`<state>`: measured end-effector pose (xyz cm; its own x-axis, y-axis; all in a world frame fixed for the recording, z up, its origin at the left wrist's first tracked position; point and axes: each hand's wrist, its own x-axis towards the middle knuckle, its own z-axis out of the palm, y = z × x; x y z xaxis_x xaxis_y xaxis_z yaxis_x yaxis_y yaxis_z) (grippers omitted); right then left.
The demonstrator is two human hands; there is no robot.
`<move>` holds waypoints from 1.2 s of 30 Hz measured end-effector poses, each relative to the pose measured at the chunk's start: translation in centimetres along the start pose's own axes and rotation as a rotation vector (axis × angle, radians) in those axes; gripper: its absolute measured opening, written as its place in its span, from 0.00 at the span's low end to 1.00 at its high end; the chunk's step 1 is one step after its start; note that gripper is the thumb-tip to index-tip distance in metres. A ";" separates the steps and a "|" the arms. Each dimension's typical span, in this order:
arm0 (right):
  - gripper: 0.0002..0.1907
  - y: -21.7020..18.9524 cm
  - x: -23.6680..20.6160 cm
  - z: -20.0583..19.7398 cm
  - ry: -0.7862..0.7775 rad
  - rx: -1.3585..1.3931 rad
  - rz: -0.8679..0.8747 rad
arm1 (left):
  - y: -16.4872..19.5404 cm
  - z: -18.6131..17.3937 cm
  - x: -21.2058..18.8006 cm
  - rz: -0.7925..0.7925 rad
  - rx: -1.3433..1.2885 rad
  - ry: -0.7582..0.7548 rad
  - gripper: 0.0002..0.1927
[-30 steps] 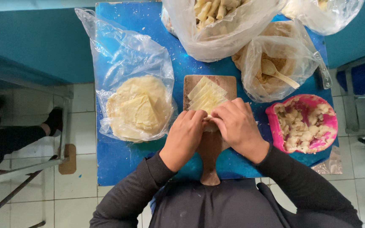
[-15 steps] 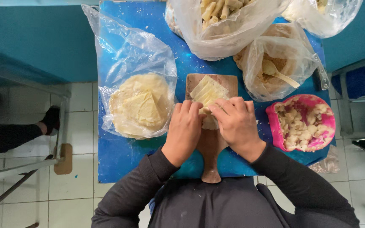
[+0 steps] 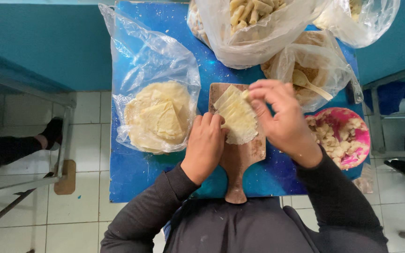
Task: The person sits at a table and assembles filled pastries. They take thin pastry sheets, spoon filling from a pink bowl onto a sheet, fold and press the sheet closed, and place the finished roll into a plastic bag with other finished rolls.
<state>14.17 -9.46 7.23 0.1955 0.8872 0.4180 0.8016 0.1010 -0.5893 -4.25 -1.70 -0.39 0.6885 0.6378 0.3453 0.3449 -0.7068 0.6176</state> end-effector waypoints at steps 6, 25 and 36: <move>0.10 0.4 4.7 -2.8 0.760 -0.116 -0.375 | 0.0 0.1 0.1 -0.006 0.023 -0.010 0.09; 0.16 7.2 -3.2 -7.8 -0.181 -0.776 0.336 | 0.4 -0.1 0.4 -0.033 0.021 -0.037 0.06; 0.09 9.8 -2.9 -7.5 0.119 -0.153 0.434 | 0.7 0.2 0.7 -0.035 -0.062 0.004 0.06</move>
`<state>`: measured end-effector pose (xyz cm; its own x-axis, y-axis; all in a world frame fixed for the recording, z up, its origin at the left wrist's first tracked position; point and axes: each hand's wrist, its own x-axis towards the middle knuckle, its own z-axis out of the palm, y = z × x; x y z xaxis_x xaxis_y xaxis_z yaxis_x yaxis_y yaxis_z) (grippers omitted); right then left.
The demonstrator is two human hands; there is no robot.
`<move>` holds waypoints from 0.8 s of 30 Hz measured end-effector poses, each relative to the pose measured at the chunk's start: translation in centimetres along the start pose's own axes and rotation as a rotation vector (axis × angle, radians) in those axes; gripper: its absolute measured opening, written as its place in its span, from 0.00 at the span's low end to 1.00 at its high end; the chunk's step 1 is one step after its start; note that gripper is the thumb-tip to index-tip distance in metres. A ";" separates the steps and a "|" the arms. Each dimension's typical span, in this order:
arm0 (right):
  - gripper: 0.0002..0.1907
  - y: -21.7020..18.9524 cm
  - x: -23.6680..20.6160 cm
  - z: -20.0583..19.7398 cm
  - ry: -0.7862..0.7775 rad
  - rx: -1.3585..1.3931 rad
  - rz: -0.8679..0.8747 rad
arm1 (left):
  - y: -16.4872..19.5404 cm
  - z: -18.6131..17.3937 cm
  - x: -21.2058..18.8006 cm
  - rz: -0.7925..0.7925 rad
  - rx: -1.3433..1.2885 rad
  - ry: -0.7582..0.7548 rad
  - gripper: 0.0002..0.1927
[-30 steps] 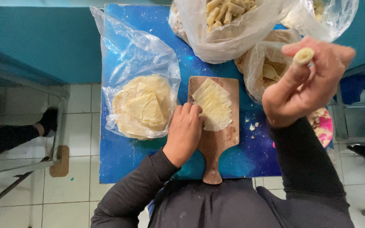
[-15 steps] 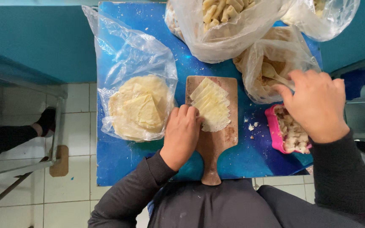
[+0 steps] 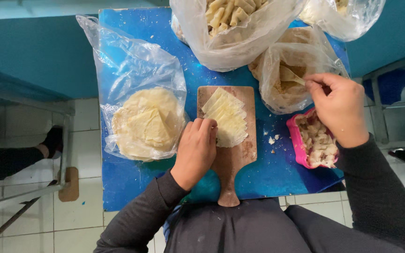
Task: The person sits at a table and assembles filled pastries. They take thin pastry sheets, spoon filling from a pink bowl onto a sheet, fold and press the sheet closed, and place the finished roll into a plastic bag with other finished rolls.
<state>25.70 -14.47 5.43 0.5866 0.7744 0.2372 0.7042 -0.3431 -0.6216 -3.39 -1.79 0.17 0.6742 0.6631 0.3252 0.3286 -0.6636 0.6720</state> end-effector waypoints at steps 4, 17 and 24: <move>0.09 0.8 0.0 -0.6 -0.020 0.211 0.173 | 0.4 -0.4 -0.1 -0.021 -0.010 -0.020 0.11; 0.09 -2.8 -4.5 -1.8 -0.104 0.603 0.377 | 0.7 -1.1 -0.2 -0.027 0.020 -0.069 0.16; 0.08 -6.4 -7.4 2.7 -0.182 0.246 0.011 | 0.7 -1.3 -0.1 -0.039 -0.096 -0.073 0.17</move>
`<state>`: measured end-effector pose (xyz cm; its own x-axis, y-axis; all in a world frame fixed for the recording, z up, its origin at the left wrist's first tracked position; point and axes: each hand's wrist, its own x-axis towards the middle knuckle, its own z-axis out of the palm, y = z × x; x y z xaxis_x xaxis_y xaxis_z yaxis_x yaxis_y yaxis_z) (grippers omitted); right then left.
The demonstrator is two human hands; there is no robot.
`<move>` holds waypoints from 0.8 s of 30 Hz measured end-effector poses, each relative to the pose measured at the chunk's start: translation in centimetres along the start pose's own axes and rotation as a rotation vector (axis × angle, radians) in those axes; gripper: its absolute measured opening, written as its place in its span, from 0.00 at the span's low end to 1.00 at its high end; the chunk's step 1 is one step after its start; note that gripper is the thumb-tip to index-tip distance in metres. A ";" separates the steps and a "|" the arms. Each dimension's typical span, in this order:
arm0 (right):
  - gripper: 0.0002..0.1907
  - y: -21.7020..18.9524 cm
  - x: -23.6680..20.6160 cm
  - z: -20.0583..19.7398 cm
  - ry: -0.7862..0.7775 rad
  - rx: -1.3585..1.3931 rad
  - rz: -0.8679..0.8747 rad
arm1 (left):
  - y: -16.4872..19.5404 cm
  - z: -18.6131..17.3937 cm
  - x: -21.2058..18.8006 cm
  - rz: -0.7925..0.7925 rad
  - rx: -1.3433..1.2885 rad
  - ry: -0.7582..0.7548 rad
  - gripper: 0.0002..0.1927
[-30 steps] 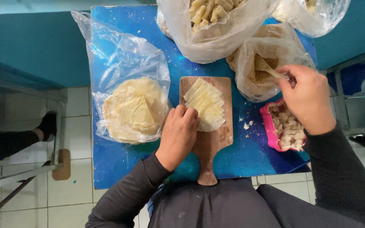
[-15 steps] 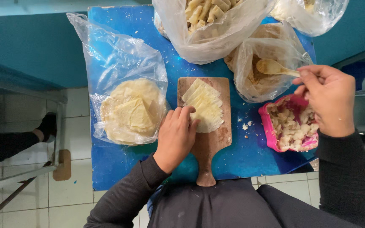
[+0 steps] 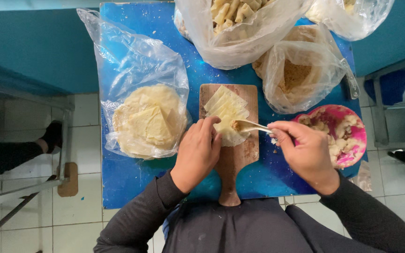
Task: The person sits at a table and assembles filled pastries. They take thin pastry sheets, spoon filling from a pink bowl onto a sheet, fold and press the sheet closed, and place the finished roll into a plastic bag with other finished rolls.
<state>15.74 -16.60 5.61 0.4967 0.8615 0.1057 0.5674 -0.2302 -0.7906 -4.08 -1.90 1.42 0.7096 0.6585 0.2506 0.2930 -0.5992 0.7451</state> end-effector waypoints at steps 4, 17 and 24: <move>0.10 -0.6 -0.4 0.2 0.007 -0.186 -0.305 | 0.2 0.0 0.0 -0.003 -0.031 0.004 0.17; 0.08 0.3 -0.7 0.3 0.039 -0.043 0.103 | 0.4 0.3 0.2 0.050 -0.085 0.053 0.16; 0.09 1.8 0.5 -4.3 0.315 0.201 0.057 | 0.1 0.8 0.1 0.038 -0.134 0.049 0.16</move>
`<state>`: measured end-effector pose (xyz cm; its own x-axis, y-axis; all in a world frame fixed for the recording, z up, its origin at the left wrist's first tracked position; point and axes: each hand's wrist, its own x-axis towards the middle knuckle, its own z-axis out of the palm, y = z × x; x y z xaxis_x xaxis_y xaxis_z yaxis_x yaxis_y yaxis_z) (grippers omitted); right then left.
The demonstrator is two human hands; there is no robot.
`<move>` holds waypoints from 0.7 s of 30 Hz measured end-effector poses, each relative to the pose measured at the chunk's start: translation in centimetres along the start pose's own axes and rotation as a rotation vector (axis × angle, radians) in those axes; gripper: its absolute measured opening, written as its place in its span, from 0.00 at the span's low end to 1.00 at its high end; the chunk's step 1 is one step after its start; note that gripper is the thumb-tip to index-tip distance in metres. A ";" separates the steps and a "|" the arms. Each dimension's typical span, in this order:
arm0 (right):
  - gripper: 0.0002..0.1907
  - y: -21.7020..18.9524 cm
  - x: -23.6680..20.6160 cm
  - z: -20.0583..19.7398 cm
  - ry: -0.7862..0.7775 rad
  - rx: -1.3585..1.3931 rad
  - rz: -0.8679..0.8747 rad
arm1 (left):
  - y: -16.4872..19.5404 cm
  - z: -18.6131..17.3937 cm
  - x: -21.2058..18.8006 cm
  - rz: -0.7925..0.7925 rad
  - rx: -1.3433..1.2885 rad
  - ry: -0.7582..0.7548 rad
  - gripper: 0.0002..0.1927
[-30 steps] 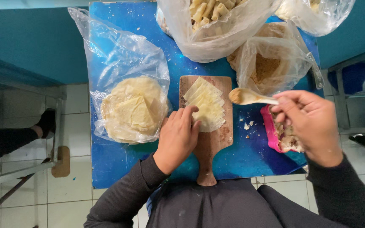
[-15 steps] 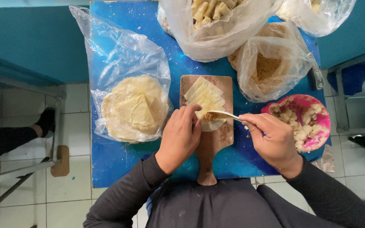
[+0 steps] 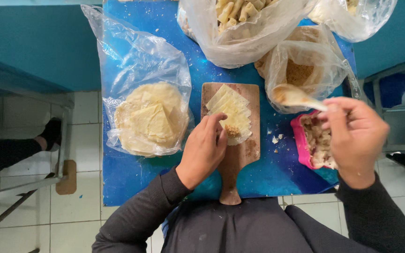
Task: The person sits at a table and assembles filled pastries. They take thin pastry sheets, spoon filling from a pink bowl onto a sheet, fold and press the sheet closed, and place the finished roll into a plastic bag with other finished rolls.
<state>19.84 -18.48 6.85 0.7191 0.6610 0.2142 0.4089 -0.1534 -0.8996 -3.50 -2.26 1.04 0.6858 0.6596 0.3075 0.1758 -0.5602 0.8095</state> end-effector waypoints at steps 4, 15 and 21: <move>0.07 -1.1 2.3 0.3 0.038 -0.492 -0.231 | -0.1 0.6 -0.2 -0.022 -0.041 0.005 0.18; 0.05 -1.5 -1.8 7.6 -0.382 -0.549 -0.359 | -0.5 0.5 -0.1 0.078 0.080 -0.016 0.23; 0.05 0.5 -2.1 9.5 -0.405 -0.470 -0.302 | -0.6 0.4 -0.1 0.084 0.150 -0.030 0.17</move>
<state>13.17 -13.00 2.32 0.3066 0.9331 0.1881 0.8243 -0.1615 -0.5426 -3.38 -2.16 0.34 0.7228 0.5935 0.3541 0.2187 -0.6824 0.6975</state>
